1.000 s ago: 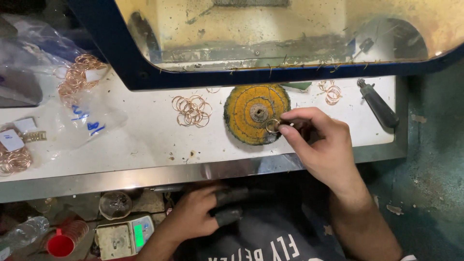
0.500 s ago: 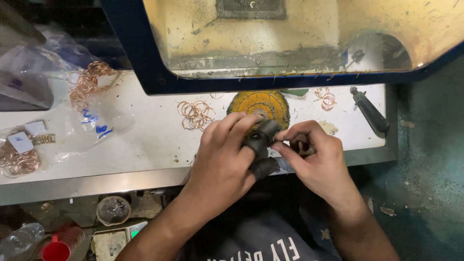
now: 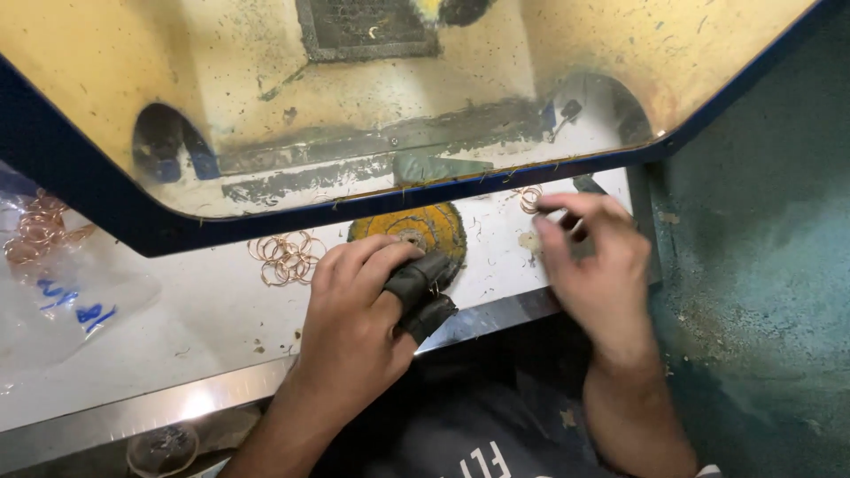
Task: The person repeatedly picks up small copper rings, holds them with a black holder, and uses a rotary tool to polish each ring against a rotating buffing wheel. After polishing, the person places the rings back on the workbench.
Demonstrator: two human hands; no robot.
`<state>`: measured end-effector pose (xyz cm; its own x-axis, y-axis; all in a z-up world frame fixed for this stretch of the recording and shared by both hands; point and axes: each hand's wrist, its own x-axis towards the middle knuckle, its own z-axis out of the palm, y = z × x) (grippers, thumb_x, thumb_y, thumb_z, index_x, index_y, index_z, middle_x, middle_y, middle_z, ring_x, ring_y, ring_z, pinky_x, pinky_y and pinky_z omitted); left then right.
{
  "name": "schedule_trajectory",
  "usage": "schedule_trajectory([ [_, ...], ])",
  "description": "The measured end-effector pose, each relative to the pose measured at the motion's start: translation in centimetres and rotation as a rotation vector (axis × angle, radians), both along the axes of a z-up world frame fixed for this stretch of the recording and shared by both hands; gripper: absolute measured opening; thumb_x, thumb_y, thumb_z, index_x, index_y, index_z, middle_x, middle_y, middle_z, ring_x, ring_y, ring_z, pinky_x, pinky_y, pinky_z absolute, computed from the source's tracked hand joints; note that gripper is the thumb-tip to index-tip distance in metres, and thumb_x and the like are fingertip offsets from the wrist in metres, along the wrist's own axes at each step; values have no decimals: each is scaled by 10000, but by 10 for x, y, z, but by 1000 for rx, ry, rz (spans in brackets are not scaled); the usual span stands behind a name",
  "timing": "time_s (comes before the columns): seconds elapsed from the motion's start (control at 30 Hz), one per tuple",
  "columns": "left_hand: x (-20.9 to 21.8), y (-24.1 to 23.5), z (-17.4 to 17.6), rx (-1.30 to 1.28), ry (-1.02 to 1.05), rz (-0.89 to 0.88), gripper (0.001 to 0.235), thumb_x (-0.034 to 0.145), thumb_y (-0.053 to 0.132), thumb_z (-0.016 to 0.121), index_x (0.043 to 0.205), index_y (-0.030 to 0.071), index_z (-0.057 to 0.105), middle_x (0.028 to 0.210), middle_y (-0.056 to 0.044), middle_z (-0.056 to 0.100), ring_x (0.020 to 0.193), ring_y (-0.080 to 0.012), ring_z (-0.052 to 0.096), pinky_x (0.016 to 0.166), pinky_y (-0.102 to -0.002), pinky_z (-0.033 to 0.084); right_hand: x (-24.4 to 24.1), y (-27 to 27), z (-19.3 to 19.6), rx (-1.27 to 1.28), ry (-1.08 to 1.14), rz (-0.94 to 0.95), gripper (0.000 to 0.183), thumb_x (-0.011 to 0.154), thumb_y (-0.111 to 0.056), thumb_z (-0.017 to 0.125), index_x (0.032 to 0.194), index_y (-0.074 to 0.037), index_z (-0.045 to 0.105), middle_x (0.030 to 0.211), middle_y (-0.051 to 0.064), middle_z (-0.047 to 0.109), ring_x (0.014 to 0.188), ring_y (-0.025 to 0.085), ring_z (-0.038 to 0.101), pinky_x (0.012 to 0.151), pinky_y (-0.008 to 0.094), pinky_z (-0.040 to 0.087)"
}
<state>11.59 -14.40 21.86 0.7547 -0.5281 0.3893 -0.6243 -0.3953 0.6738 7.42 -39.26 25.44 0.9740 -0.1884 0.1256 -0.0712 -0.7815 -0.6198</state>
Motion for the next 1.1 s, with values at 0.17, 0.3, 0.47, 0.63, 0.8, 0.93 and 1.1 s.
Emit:
schedule_trajectory([
  [0.17, 1, 1, 1, -11, 38, -14, 303, 884, 249, 778, 1028, -10, 714, 1242, -87, 656, 1203, -351, 586, 1029, -544, 404, 15, -29, -10, -434, -7, 98, 255, 969, -121, 769, 1205, -29, 736, 1127, 145, 696, 1048, 338, 651, 933, 408, 497],
  [0.3, 1, 1, 2, 2, 57, -11, 289, 873, 260, 792, 960, -4, 713, 1231, -83, 658, 1200, -344, 585, 1031, -537, 402, 18, -27, -8, -388, -2, 104, 225, 965, -116, 767, 1166, -22, 734, 1119, 160, 704, 1048, 346, 649, 944, 406, 488],
  [0.47, 1, 2, 0, -16, 57, -9, 312, 884, 273, 780, 987, -16, 727, 1259, -85, 658, 1209, -353, 582, 1028, -534, 401, 18, -24, -7, -309, 5, 33, 58, 979, -56, 776, 1015, -21, 748, 980, 109, 711, 826, 220, 658, 707, 327, 513],
  [0.63, 0, 4, -1, -12, 77, -17, 279, 856, 228, 787, 959, -25, 726, 1255, -90, 654, 1223, -351, 576, 1051, -541, 391, 11, -25, -5, -309, 23, 67, 192, 935, -91, 803, 1112, -38, 750, 1057, 124, 694, 904, 245, 653, 800, 341, 518],
  [0.8, -1, 5, -1, -26, 65, -20, 211, 802, 137, 768, 888, -48, 714, 1259, -101, 657, 1226, -360, 574, 1050, -543, 399, 11, -23, -14, -440, -9, 167, 172, 918, -167, 828, 1075, -107, 790, 1057, 66, 689, 956, 282, 637, 891, 390, 498],
  [0.93, -1, 4, -4, -8, 69, -14, 226, 753, 114, 759, 916, -41, 736, 1260, -93, 657, 1239, -349, 568, 1075, -544, 393, 14, -21, -13, -409, -51, 140, 84, 938, -101, 791, 1008, -68, 758, 1024, 64, 726, 967, 253, 666, 899, 375, 504],
  [1.1, -1, 6, -5, -11, 88, -20, 245, 676, 50, 706, 902, -41, 734, 1257, -78, 648, 1233, -340, 562, 1073, -528, 386, 8, 5, 5, -144, -143, 99, 47, 981, -29, 714, 1020, -54, 717, 1038, 78, 748, 1002, 227, 716, 927, 328, 535],
])
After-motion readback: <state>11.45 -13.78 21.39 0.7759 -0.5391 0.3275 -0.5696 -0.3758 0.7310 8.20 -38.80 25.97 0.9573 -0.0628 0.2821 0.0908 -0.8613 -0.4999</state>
